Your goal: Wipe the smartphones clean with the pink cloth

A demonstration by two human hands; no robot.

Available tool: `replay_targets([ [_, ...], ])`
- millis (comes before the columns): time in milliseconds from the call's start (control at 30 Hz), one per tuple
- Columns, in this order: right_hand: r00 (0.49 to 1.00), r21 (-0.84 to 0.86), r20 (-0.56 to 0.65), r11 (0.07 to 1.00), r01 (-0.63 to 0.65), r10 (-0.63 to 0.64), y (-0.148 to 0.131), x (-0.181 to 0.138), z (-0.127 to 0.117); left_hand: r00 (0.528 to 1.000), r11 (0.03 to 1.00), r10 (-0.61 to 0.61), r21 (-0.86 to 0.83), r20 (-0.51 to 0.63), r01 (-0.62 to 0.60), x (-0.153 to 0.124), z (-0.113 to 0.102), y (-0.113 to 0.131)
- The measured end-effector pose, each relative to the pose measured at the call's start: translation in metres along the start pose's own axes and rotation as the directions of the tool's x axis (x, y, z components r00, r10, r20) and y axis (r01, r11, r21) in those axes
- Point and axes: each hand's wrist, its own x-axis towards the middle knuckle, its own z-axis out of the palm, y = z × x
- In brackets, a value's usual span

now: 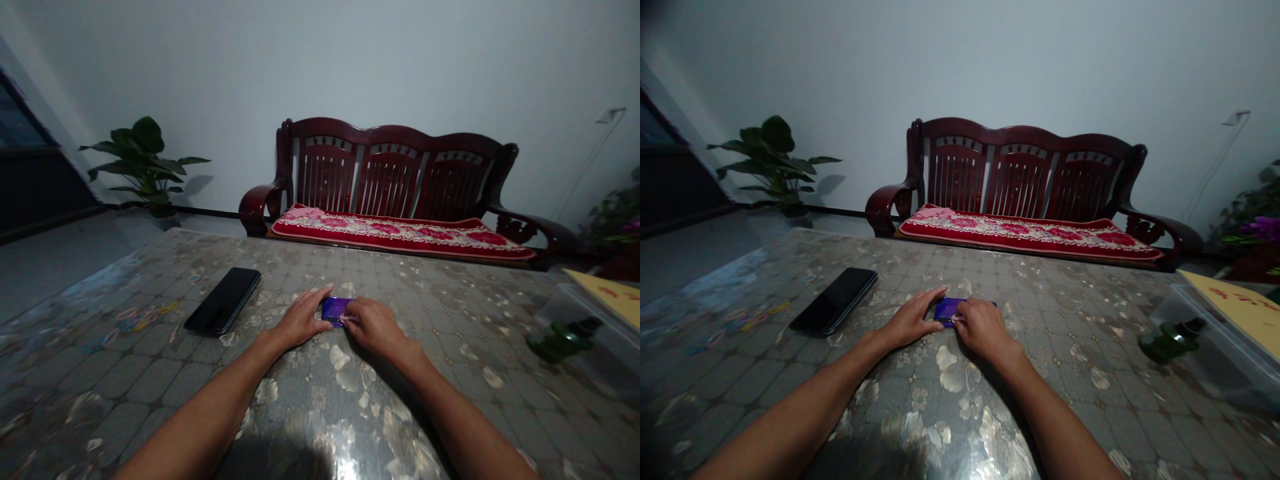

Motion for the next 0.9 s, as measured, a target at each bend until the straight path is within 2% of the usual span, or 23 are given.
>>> replay_targets([
  [200,0.996,-0.020,0.087,1.000,0.001,0.001,-0.002,0.000,-0.008,1.000,1.000,-0.020,-0.003,0.001,0.020,0.000,-0.001,0.002],
  [333,0.999,-0.058,0.021,0.997,-0.041,0.043,0.007,0.003,-0.009,1.000,1.000,-0.023,-0.004,0.002,0.023,0.000,-0.002,0.003],
  [533,0.974,-0.130,-0.042,0.965,-0.226,0.222,0.027,0.007,-0.009,0.999,0.999,-0.038,-0.010,0.010,0.038,0.001,-0.001,0.003],
  [600,0.978,-0.108,-0.048,0.973,-0.206,0.202,0.025,0.007,-0.005,0.999,0.999,-0.036,-0.011,0.013,0.036,0.001,-0.001,0.002],
  [767,0.999,-0.030,-0.040,0.999,-0.022,0.021,0.007,0.008,0.007,1.000,1.000,-0.020,-0.023,-0.004,0.020,0.002,0.001,-0.001],
  [833,1.000,-0.032,-0.027,0.999,-0.011,0.010,0.005,0.009,0.007,1.000,1.000,-0.014,-0.027,-0.005,0.014,0.001,0.001,-0.001],
  [900,0.998,-0.046,-0.015,0.997,-0.060,0.060,0.008,0.009,0.004,1.000,1.000,-0.019,-0.023,0.002,0.020,0.001,0.001,0.000],
])
